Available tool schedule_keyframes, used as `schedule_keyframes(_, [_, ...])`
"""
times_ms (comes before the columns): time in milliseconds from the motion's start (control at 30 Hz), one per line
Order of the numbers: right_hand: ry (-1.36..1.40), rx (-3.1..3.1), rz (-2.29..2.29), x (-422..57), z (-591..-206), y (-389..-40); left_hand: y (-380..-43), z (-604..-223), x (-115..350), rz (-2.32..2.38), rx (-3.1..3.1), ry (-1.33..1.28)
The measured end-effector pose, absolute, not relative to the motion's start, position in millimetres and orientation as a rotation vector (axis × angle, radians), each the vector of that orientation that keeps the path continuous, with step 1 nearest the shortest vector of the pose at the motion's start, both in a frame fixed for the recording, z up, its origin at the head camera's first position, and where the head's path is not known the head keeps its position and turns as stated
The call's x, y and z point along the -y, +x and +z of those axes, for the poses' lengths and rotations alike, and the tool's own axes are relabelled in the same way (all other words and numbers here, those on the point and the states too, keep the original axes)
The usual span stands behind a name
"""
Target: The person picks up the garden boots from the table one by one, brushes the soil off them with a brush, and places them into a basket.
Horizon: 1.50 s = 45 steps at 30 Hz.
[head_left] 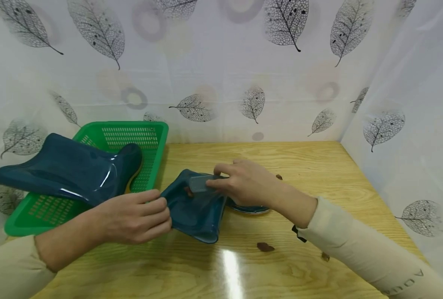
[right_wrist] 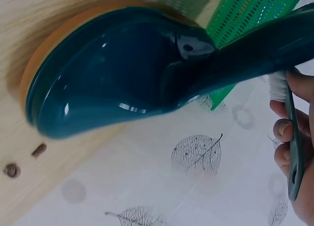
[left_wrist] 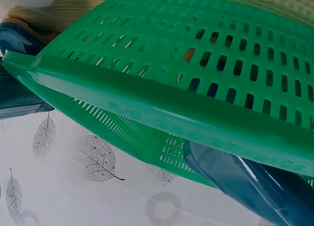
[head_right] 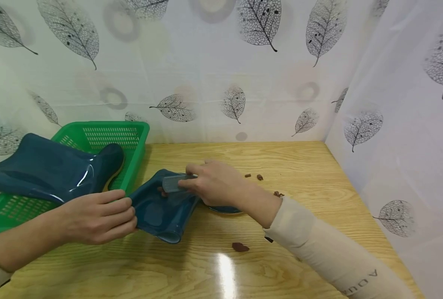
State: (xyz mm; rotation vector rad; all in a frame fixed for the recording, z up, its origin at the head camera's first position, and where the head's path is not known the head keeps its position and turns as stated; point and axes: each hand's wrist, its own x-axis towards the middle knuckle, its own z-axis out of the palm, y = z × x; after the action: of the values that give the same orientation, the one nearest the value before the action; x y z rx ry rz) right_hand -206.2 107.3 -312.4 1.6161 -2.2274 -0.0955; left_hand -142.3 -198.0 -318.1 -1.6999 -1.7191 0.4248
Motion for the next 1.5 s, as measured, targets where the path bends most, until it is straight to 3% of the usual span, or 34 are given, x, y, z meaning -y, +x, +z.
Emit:
schedule_keyframes(567, [1.384, 2.639, -0.211, -139, -285, -215, -146, -318, 194, 0.263, 1.658, -1.713])
schedule_keyframes(900, [1.479, 2.521, -0.116, -135, -303, -218, -145, -317, 194, 0.274, 1.659, -1.710])
schedule_keyframes(1500, [1.119, 2.691, 0.011, -192, -317, -243, -148, -317, 196, 0.243, 1.666, -1.653])
